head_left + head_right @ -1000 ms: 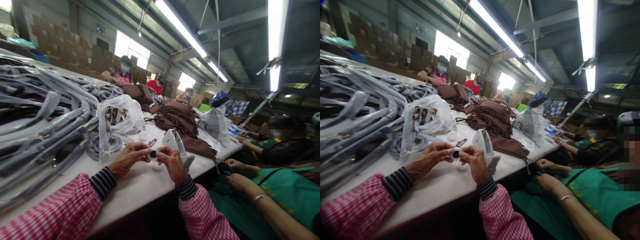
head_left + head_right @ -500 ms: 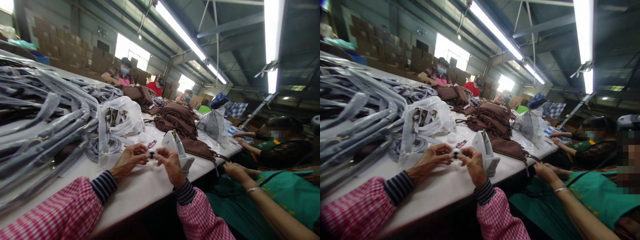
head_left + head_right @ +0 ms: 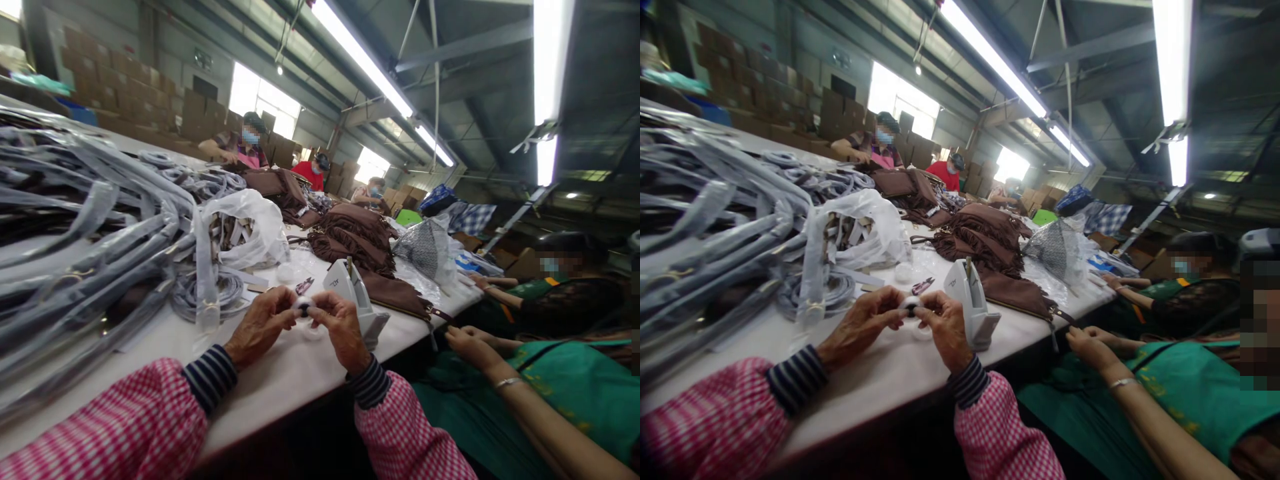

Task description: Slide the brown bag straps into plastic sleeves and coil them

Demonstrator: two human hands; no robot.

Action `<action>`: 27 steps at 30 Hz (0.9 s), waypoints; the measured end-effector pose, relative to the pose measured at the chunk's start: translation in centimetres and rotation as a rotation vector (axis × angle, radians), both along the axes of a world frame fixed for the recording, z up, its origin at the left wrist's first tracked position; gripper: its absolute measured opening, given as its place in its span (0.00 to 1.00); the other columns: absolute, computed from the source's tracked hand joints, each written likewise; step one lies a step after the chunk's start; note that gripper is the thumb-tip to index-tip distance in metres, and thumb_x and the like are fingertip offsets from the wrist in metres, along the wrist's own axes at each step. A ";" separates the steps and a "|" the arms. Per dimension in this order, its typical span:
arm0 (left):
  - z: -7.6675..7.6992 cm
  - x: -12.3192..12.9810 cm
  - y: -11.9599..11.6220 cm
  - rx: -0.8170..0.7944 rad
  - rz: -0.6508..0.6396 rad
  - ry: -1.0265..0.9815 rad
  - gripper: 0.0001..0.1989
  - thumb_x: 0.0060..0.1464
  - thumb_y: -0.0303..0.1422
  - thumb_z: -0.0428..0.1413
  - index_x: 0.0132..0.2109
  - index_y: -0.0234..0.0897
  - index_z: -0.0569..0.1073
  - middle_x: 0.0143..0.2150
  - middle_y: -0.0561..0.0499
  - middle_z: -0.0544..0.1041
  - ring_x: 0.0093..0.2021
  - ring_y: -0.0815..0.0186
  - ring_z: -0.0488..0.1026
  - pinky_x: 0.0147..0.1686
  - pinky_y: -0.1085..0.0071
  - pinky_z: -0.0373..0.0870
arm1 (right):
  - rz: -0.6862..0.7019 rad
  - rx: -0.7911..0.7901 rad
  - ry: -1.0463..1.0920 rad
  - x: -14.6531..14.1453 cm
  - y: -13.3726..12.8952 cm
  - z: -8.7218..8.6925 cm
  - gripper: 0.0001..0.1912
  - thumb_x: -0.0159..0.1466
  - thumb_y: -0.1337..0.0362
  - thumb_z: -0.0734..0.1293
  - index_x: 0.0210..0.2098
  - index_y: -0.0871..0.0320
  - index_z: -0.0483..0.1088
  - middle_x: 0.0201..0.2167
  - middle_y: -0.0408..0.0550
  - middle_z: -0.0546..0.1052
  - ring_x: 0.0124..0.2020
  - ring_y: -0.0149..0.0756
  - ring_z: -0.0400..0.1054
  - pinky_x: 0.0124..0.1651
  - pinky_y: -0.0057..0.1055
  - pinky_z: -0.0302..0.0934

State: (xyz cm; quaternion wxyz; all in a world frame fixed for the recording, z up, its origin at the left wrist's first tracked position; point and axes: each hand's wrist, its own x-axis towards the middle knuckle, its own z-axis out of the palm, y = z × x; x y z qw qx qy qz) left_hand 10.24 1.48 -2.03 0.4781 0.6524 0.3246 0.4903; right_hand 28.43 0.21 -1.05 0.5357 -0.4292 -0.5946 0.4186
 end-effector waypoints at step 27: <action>0.3 0.0 1.0 -0.132 0.042 -0.119 0.17 0.39 0.34 0.70 0.34 0.37 0.71 0.35 0.53 0.78 0.36 0.63 0.74 0.38 0.67 0.70 | 0.008 0.097 -0.721 3.8 -2.2 0.6 0.22 0.60 0.61 0.77 0.53 0.53 0.76 0.49 0.50 0.77 0.49 0.45 0.70 0.49 0.41 0.65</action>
